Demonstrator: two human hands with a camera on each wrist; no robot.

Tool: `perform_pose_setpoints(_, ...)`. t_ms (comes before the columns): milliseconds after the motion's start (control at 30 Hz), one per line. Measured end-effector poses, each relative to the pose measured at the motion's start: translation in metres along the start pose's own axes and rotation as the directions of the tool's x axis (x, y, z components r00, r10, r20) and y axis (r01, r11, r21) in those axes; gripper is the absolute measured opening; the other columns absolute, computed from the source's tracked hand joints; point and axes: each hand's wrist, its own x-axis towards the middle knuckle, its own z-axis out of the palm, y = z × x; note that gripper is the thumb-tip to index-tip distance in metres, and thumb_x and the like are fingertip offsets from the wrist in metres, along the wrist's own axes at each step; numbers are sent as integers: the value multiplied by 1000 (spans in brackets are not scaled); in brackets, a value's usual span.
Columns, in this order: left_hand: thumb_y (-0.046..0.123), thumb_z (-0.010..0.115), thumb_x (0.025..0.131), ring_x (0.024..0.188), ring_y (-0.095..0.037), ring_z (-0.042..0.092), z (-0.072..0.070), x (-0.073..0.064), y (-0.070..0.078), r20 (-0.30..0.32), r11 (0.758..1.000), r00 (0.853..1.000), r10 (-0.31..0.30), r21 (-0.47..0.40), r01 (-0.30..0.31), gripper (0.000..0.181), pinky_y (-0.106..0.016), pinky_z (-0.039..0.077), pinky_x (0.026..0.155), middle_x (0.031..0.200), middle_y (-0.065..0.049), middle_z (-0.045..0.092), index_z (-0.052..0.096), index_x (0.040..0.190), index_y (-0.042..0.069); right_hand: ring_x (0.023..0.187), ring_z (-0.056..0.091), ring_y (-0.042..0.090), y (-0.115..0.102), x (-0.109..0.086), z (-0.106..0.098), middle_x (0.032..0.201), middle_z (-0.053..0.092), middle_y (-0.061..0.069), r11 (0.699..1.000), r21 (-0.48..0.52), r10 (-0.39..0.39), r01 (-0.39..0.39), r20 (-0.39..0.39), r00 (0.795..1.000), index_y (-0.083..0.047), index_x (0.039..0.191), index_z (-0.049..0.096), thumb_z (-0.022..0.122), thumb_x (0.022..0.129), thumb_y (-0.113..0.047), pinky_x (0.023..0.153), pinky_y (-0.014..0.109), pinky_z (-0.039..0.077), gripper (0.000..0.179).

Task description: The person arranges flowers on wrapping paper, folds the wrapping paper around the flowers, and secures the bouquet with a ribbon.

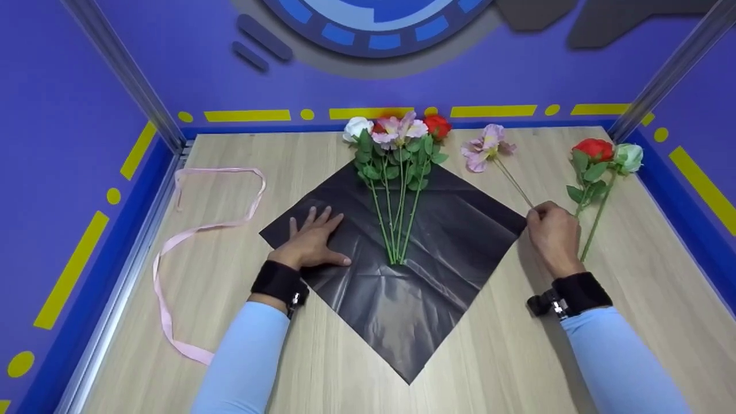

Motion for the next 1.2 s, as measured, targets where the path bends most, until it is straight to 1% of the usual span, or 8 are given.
perform_pose_setpoints(200,56,81,85,163,-40,-9,0,1,0,15,1000,1000,-12,7,12,108,-74,-11,122,177,-11,5,22,169,22,94,67,55,21,7,-22,99,74,28,997,-55,52,-50,29,998,3,103,74,51,102,-21,83,64,48,34)
perform_pose_setpoints(333,57,81,85,163,-40,-9,-1,1,1,15,1000,1000,-12,8,11,108,-74,-11,122,178,-10,4,21,169,22,88,68,54,32,9,-33,94,74,29,994,-95,61,-57,32,998,5,99,76,49,102,-20,77,62,49,36)
perform_pose_setpoints(533,57,81,86,163,-41,-8,0,0,-1,9,1000,1000,-9,7,9,108,-75,-10,122,177,-11,5,22,169,22,63,62,44,43,10,-44,64,62,20,983,-168,88,-72,89,992,-4,62,59,51,97,-18,50,45,40,39)
perform_pose_setpoints(633,57,80,86,163,-40,-8,0,1,0,9,1000,1000,-11,9,10,108,-74,-11,122,177,-11,5,21,169,22,61,59,38,47,10,-48,63,59,18,973,-207,147,-106,193,970,-9,56,51,53,98,-23,46,37,38,44)
perform_pose_setpoints(733,57,80,86,163,-40,-8,1,1,0,9,1000,1000,-13,12,13,108,-74,-11,122,178,-10,4,21,169,23,61,60,35,50,8,-51,64,61,19,963,-230,210,-143,296,932,-7,59,56,56,97,-26,46,36,41,42)
perform_pose_setpoints(900,57,81,86,163,-40,-8,2,1,-1,5,1000,1000,-16,16,16,108,-73,-10,123,177,-10,5,21,169,23,53,60,28,53,9,-52,52,60,7,955,-230,266,-190,373,889,-2,62,64,61,91,-22,48,34,44,35)
perform_pose_setpoints(1067,57,81,85,163,-40,-7,1,1,0,3,1000,1000,-17,20,17,108,-74,-10,122,177,-11,5,22,169,23,49,61,23,55,9,-54,45,60,0,957,-177,281,-231,358,890,-3,59,69,61,87,-16,49,32,45,32)
perform_pose_setpoints(1200,57,81,85,163,-40,-8,0,1,1,8,1000,1000,-22,22,22,108,-74,-10,122,177,-10,5,22,169,23,53,64,25,54,9,-53,45,63,1,960,-134,277,-247,287,917,-3,62,74,62,90,-18,55,31,45,34)
